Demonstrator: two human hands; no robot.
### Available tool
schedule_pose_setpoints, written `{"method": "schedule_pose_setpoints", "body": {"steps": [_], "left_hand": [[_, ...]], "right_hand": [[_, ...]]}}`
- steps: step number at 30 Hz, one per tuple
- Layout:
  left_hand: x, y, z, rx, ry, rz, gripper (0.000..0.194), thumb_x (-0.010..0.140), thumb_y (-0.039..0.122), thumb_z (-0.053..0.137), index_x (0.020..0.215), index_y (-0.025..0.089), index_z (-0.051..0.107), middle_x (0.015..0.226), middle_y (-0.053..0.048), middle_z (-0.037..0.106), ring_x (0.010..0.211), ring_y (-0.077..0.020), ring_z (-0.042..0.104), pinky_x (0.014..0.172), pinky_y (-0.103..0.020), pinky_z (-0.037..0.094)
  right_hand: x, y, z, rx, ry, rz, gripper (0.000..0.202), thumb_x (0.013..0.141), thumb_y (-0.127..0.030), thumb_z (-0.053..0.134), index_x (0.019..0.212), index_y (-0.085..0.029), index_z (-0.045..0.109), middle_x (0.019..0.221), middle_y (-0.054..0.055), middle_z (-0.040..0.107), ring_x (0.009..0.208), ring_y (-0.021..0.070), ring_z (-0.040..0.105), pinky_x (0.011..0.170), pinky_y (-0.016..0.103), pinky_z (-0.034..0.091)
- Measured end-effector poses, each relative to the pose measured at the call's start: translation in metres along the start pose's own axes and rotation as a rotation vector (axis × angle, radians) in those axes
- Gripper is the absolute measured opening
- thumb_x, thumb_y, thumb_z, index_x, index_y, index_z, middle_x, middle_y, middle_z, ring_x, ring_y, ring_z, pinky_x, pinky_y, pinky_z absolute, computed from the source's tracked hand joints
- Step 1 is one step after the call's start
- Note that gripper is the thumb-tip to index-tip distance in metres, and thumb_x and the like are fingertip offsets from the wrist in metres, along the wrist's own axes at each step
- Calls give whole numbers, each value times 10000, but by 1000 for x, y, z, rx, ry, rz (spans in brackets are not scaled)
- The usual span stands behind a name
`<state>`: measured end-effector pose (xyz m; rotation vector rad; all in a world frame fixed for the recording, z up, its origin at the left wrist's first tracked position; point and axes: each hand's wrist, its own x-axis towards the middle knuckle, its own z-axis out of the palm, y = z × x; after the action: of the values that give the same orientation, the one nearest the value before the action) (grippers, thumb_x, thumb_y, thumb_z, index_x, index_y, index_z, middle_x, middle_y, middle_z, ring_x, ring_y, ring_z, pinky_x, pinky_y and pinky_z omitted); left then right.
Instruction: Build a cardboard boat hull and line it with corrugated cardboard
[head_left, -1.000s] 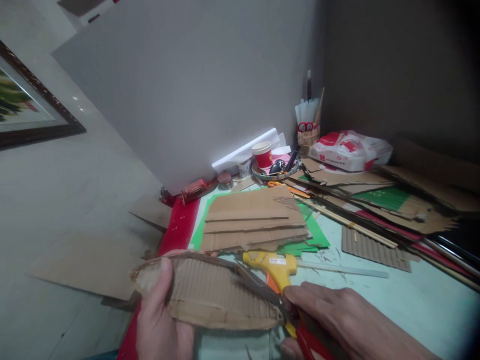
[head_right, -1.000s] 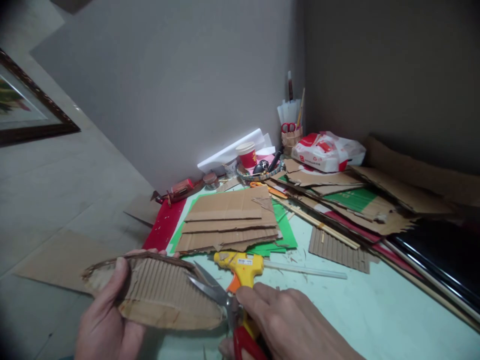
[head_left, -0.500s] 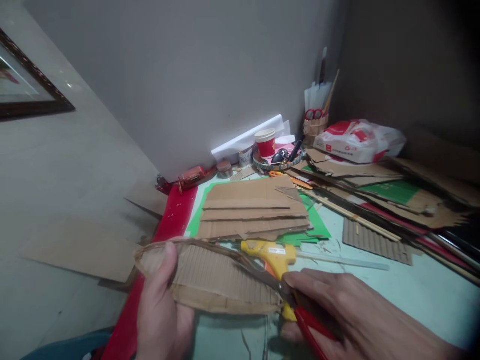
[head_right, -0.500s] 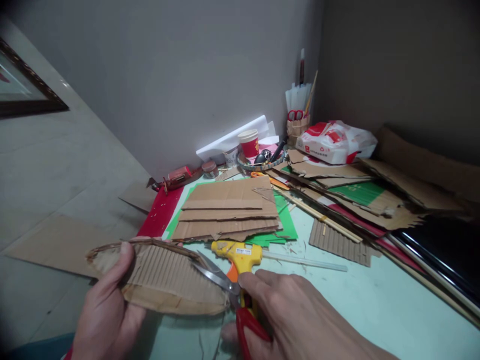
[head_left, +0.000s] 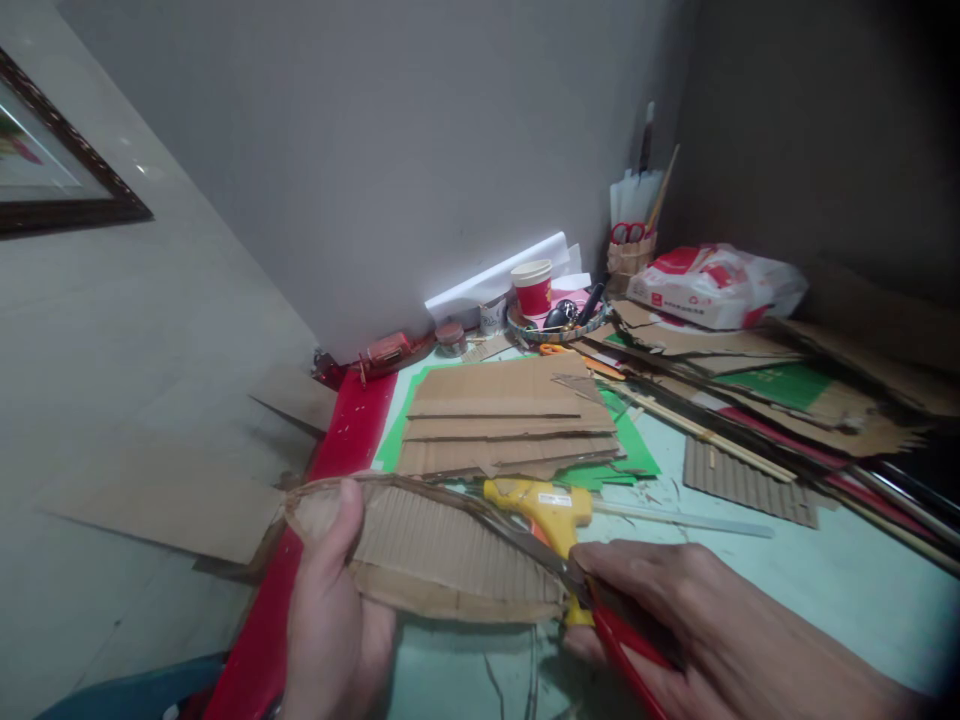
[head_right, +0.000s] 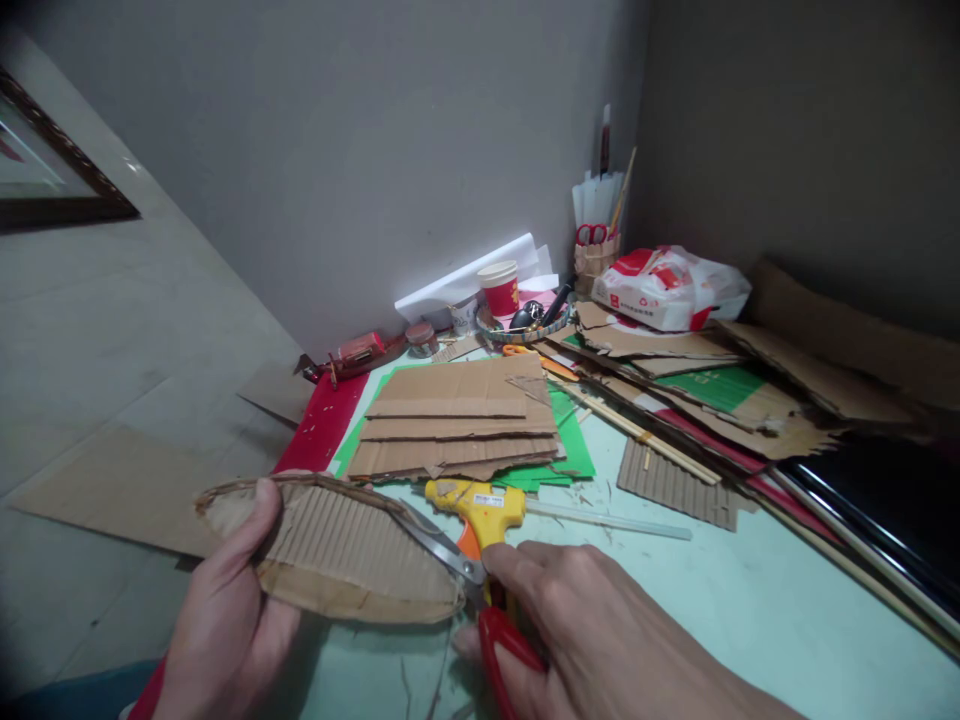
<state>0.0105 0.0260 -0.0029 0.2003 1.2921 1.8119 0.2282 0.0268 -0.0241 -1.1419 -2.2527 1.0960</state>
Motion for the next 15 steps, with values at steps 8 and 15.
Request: {"method": "schedule_pose_setpoints", "body": {"steps": [8, 15], "left_hand": [[-1, -2, 0, -13, -12, -75, 281, 974, 153, 472, 1002, 122, 750, 764, -73, 783, 719, -181, 768, 758, -263, 616], [0, -2, -4, -6, -41, -100, 257, 967, 141, 492, 1008, 141, 746, 745, -37, 781, 695, -170, 764, 773, -271, 618]], "right_hand": [[-2, 7, 10, -10, 77, -39, 179, 944, -378, 496, 962, -284, 647, 951, 26, 705, 791, 191, 662, 707, 293, 533], [-4, 6, 5, -1, -42, 43, 220, 971, -409, 449, 920, -296, 630, 940, 5, 691, 813, 189, 655, 733, 291, 519]]}}
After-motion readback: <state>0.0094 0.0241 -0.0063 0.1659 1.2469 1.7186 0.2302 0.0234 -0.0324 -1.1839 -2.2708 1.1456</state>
